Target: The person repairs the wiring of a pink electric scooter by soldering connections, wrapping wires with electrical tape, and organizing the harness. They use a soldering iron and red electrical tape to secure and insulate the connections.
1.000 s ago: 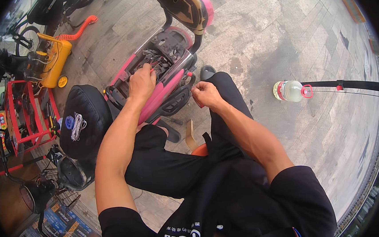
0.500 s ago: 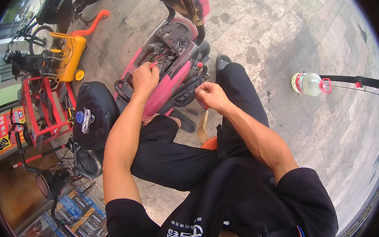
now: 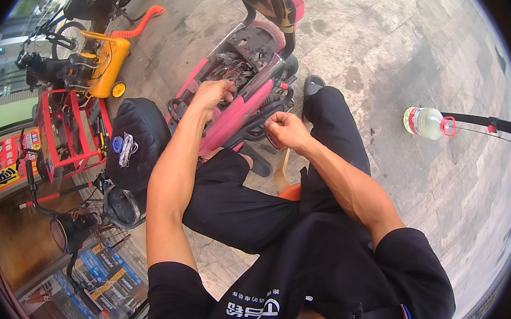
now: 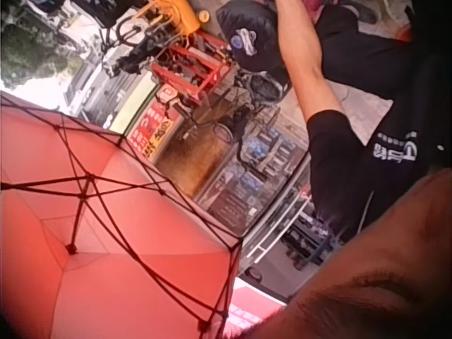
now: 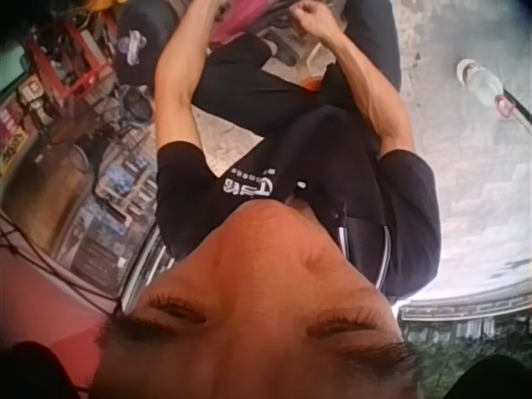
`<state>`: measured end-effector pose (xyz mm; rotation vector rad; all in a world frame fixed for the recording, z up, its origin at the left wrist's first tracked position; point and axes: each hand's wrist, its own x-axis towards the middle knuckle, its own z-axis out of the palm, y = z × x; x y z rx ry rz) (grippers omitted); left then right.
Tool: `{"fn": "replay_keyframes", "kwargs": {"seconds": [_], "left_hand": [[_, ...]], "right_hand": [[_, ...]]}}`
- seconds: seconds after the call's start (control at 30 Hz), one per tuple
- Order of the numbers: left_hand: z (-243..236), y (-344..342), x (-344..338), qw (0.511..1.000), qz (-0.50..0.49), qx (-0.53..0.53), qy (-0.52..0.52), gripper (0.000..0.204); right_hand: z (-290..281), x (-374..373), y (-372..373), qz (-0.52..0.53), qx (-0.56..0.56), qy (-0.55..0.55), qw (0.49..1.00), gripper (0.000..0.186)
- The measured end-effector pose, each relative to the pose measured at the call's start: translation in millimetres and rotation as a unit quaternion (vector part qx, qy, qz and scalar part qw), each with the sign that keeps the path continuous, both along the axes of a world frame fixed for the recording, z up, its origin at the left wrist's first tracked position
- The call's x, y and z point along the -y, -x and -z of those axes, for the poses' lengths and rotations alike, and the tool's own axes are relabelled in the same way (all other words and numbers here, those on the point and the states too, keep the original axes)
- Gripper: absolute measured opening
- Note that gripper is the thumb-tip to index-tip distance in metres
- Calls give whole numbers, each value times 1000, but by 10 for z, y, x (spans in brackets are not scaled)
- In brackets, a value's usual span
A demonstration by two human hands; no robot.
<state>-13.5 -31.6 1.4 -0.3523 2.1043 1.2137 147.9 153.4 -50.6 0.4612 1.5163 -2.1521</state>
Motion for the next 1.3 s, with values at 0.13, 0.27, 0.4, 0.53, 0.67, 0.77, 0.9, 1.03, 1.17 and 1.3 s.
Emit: {"fn": "replay_keyframes", "kwargs": {"seconds": [0.13,0.27,0.4,0.53,0.67,0.77,0.9,1.03,1.17,1.3], "left_hand": [[4,-11,-3,999,19,-5,-45,20],[57,-74,32,995,15,-57,-77,18],[126,-104,81,968,134,-208,48,22],[152,-93,27,956,123,-244,103,22],[108,-86,-49,979,58,-177,87,23],[80,-83,-64,975,83,-179,104,24],[83,-96,-49,957,146,-197,157,24],[80,-131,-24,912,195,-284,224,28],[43,-128,-13,881,214,-323,271,29],[-19,-61,-2,951,153,-203,177,29]], "right_hand": [[3,1,69,-25,5,-17,1000,17],[44,47,20,22,-7,16,1000,15],[117,36,-61,17,12,8,1000,16],[188,-10,-96,-5,29,-21,999,16],[230,-48,-99,-9,45,-19,999,16],[243,-66,-110,-12,49,-12,999,16],[254,-65,-128,-11,50,-18,999,16],[260,-57,-141,-12,52,-19,998,16],[263,-75,-153,-21,54,-7,998,19],[280,-95,-164,-15,57,-12,998,19]]}}
